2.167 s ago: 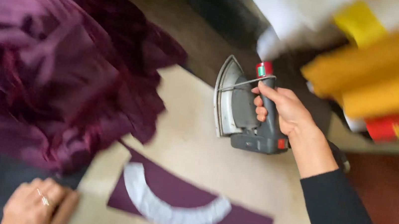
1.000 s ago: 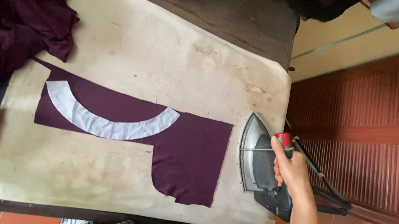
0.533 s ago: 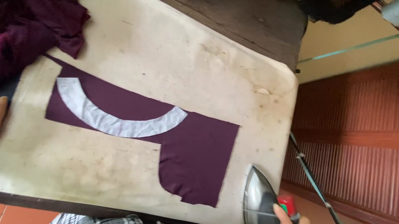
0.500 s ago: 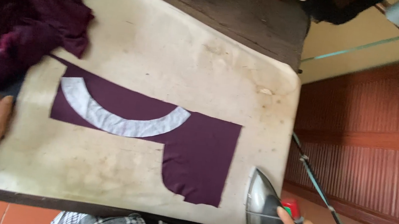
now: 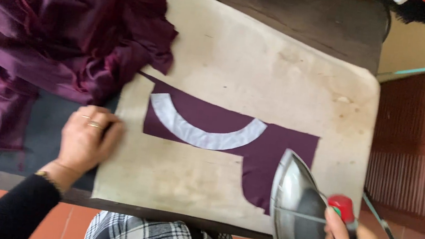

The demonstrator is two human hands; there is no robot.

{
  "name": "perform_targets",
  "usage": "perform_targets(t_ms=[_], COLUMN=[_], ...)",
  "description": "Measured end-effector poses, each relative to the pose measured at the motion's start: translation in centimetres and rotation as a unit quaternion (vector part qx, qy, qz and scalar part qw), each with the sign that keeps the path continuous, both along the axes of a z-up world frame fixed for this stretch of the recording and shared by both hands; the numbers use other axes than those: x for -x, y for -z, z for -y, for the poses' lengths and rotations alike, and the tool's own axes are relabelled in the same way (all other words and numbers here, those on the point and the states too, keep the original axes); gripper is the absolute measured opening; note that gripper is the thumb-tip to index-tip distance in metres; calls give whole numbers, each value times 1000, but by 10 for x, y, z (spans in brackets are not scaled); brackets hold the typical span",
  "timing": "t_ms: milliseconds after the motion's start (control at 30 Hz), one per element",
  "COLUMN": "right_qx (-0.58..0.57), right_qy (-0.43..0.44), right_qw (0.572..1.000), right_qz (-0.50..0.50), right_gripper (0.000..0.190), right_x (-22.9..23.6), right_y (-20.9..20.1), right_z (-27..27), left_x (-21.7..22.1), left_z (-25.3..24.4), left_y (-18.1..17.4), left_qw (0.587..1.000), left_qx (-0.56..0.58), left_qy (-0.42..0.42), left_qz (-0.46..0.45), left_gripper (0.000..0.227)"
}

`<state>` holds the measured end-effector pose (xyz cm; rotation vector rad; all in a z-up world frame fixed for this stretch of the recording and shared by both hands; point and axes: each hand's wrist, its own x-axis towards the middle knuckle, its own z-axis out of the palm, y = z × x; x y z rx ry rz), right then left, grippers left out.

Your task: The person irons a white interfacing piece onto a purple fabric cutout, uses a wooden clapper to press the fabric, and then sorts through a pile of purple fabric pieces on a work table.

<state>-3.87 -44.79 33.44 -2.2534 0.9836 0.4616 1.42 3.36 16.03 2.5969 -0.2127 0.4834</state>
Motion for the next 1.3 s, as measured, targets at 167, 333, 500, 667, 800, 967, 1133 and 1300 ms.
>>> perform_targets(t_ms=[167, 333, 500, 667, 800, 967, 1133, 1300], right_qx=[-38, 55, 39, 39, 44, 44, 54, 66], right_qy=[-99, -155, -130, -141, -149, -154, -159, -179], right_qw=[994, 984, 988, 987, 986, 985, 984, 979], right_qz=[26, -62, -80, -69, -63, -60, -66, -64], right_gripper=[51, 39, 35, 37, 39, 37, 39, 37], right_x=[-24, -46, -52, -52, -54, -57, -58, -55], right_y=[5, -1, 4, 12, 17, 18, 22, 34], right_z=[-87, -158, -192, -202, -202, -204, -207, -206], left_x=[-16, -32, -43, -48, -52, -53, -54, -54], left_z=[5, 10, 24, 34, 35, 36, 36, 37], left_y=[1, 3, 2, 1, 3, -4, -3, -5], left_qw=[985, 968, 952, 938, 935, 931, 929, 932], left_qx=[-35, -54, -55, -55, -44, -38, -39, -31], left_qy=[166, 235, 297, 331, 341, 352, 356, 350], left_qz=[34, 65, 49, 85, 89, 91, 90, 92], left_gripper=[22, 28, 39, 39, 38, 39, 38, 35])
